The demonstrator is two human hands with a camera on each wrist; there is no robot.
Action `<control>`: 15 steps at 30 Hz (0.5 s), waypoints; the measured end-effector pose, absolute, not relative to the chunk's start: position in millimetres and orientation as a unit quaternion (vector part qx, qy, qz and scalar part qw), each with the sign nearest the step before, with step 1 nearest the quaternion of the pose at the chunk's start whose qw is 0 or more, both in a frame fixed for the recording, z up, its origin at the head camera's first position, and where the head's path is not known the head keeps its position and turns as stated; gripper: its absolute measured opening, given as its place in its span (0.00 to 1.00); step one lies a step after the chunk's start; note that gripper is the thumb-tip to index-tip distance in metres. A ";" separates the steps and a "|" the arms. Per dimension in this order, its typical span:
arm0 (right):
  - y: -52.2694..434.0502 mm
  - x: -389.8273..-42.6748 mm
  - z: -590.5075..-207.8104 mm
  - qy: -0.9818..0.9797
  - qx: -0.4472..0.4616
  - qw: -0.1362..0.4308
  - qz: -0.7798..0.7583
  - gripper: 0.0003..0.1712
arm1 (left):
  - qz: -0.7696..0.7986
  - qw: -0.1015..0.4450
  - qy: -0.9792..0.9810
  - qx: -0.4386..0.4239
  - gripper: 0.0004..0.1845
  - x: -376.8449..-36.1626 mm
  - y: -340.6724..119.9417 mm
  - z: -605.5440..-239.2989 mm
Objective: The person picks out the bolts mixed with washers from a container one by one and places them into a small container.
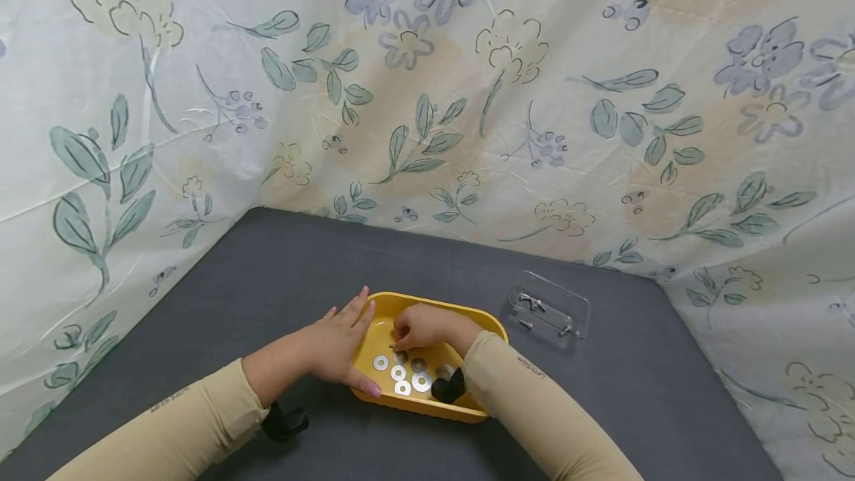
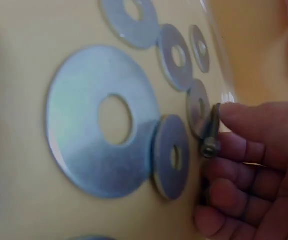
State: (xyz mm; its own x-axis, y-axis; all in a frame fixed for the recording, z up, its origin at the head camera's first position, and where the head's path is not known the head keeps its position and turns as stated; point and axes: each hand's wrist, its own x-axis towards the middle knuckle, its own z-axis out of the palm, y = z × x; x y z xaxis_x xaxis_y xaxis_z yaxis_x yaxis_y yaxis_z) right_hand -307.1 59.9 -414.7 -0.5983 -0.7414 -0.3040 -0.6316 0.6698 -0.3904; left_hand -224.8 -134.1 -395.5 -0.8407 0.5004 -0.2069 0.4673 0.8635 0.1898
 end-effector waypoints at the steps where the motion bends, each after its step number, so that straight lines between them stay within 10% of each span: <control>1: 61.2 -307.6 -414.6 0.885 -0.386 0.228 -0.126 0.09 | 0.066 0.126 0.957 0.253 0.71 -224.8 -134.1 -395.6; 15: 74.0 -309.8 -413.4 0.845 -0.400 0.297 -0.193 0.19 | 0.059 0.122 0.959 0.250 0.72 -224.0 -133.4 -395.7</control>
State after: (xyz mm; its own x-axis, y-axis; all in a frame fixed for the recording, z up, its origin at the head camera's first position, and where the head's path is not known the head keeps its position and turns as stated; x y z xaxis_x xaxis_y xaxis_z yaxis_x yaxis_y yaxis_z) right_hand -309.8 74.0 -413.4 -0.5032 -0.7908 -0.3484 -0.5618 0.6057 -0.5635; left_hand -224.0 -133.4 -395.7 -0.8452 0.4940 -0.2040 0.4655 0.8679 0.1735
